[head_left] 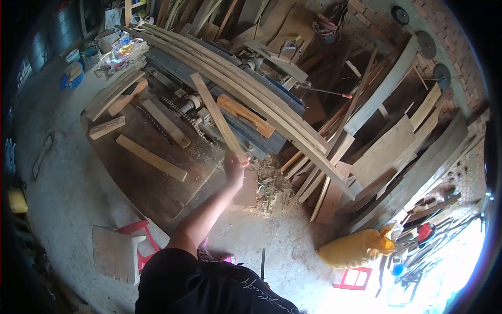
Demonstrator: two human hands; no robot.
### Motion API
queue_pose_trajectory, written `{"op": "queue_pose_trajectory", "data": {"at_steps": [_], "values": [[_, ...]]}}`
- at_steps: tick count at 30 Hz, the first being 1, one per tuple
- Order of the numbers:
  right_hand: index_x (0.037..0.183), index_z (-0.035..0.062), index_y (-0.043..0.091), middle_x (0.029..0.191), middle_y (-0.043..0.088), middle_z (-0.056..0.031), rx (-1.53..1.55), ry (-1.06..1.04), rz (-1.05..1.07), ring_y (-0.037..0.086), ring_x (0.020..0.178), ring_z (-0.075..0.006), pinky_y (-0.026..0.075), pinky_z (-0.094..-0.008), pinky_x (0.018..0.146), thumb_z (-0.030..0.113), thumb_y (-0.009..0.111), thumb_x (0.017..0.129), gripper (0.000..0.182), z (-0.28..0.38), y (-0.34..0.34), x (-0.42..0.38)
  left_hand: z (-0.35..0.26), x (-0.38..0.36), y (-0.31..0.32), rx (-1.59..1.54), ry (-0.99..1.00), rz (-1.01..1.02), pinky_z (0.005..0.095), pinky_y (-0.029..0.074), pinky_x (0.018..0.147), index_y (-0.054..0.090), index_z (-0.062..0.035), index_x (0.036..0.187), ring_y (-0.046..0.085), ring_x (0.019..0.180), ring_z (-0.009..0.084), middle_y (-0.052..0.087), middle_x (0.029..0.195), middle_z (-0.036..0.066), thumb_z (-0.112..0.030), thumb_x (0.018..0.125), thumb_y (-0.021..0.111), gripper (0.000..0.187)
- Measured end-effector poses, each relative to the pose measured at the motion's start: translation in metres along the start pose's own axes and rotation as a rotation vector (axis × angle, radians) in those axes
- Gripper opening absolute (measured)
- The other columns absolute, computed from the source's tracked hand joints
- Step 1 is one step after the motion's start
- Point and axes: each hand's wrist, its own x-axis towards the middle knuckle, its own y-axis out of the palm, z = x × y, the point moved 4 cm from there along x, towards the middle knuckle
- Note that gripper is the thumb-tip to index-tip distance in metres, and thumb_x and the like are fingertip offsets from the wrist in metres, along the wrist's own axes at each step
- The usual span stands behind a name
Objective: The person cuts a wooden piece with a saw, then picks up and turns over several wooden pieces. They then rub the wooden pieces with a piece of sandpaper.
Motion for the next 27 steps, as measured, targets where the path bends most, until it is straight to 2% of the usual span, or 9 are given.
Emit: {"op": "queue_pose_trajectory", "data": {"at_steps": [4,6,8,10,14,16,20,25,27], "values": [[0.103,0.0036,0.057,0.098,0.061,-0.0179,-0.211,-0.145,-0.026,0.061,0.093,-0.0370,0.048,-0.0466,0.079,0.035,0.059,0.074,0.043,-0.007,0.025,0.007,-0.001,0.049,-0.026,0.065,-0.131,0.004,0.0234,0.054,0.053,0.044,-0.0008,0.103,0.064,0.068,0.0169,0.058,0.089,0.011,-0.023,0.100,0.036,0.024],[0.102,0.0041,0.057,0.098,0.061,-0.0179,-0.220,-0.154,-0.039,0.061,0.092,-0.0372,0.048,-0.0472,0.078,0.034,0.059,0.075,0.041,-0.007,0.032,0.008,-0.019,0.055,-0.038,0.045,-0.345,-0.049,0.0254,0.053,0.054,0.048,-0.0017,0.097,0.063,0.068,0.0164,0.059,0.085,0.010,-0.024,0.099,0.037,0.025],[0.102,0.0046,0.057,0.098,0.061,-0.0179,-0.215,-0.150,-0.054,0.061,0.091,-0.0374,0.048,-0.0477,0.078,0.034,0.058,0.076,0.039,-0.004,0.037,0.005,0.005,0.078,-0.061,0.052,-0.273,-0.029,0.0300,0.052,0.058,0.052,-0.0044,0.088,0.061,0.063,0.0154,0.058,0.076,0.007,-0.024,0.097,0.042,0.024],[0.101,0.0052,0.057,0.098,0.060,-0.0179,-0.204,-0.144,-0.063,0.061,0.091,-0.0376,0.048,-0.0483,0.077,0.033,0.058,0.077,0.037,-0.007,0.043,0.000,0.002,0.082,-0.067,0.047,-0.290,0.086,0.0293,0.055,0.062,0.049,-0.0009,0.097,0.061,0.066,0.0174,0.057,0.089,0.011,-0.018,0.094,0.045,0.017],[0.100,0.0062,0.057,0.097,0.060,-0.0179,-0.221,-0.171,-0.087,0.061,0.090,-0.0380,0.049,-0.0494,0.075,0.032,0.056,0.079,0.033,-0.007,0.058,-0.005,-0.007,0.081,-0.065,0.016,-0.211,0.031,0.0289,0.057,0.068,0.042,0.0033,0.109,0.061,0.075,0.0209,0.049,0.103,0.015,-0.006,0.091,0.046,0.020],[0.099,0.0066,0.057,0.097,0.059,-0.0172,-0.214,-0.212,-0.057,0.061,0.089,-0.0376,0.048,-0.0497,0.075,0.032,0.058,0.079,0.033,-0.006,0.058,-0.007,-0.014,0.083,-0.065,0.189,-0.077,0.061,0.0281,0.058,0.072,0.035,0.0061,0.116,0.060,0.083,0.0235,0.042,0.111,0.017,0.003,0.088,0.043,0.029],[0.099,0.0064,0.057,0.097,0.061,-0.0175,-0.135,-0.085,-0.021,0.061,0.092,-0.0381,0.048,-0.0497,0.076,0.033,0.059,0.077,0.034,0.019,0.047,-0.041,-0.024,0.071,-0.081,0.243,-0.036,0.035,0.0351,0.048,0.078,0.037,0.0059,0.129,0.054,0.099,0.0252,0.049,0.110,0.023,-0.005,0.080,0.054,0.053],[0.098,0.0061,0.057,0.096,0.064,-0.0200,0.320,0.173,-0.036,0.059,0.098,-0.0397,0.046,-0.0491,0.080,0.038,0.059,0.077,0.038,0.043,0.030,-0.088,-0.042,0.043,-0.104,0.323,0.048,-0.074,0.0360,0.047,0.081,0.046,0.0035,0.124,0.058,0.093,0.0233,0.056,0.104,0.018,-0.010,0.085,0.054,0.042],[0.099,0.0061,0.056,0.095,0.064,-0.0197,0.277,0.104,-0.057,0.059,0.097,-0.0392,0.046,-0.0491,0.080,0.037,0.059,0.077,0.039,0.049,0.025,-0.095,-0.067,0.024,-0.107,0.261,0.099,0.144,0.0268,0.049,0.071,0.055,-0.0001,0.105,0.057,0.082,0.0115,0.058,0.094,0.005,-0.012,0.090,0.053,0.019]]}}
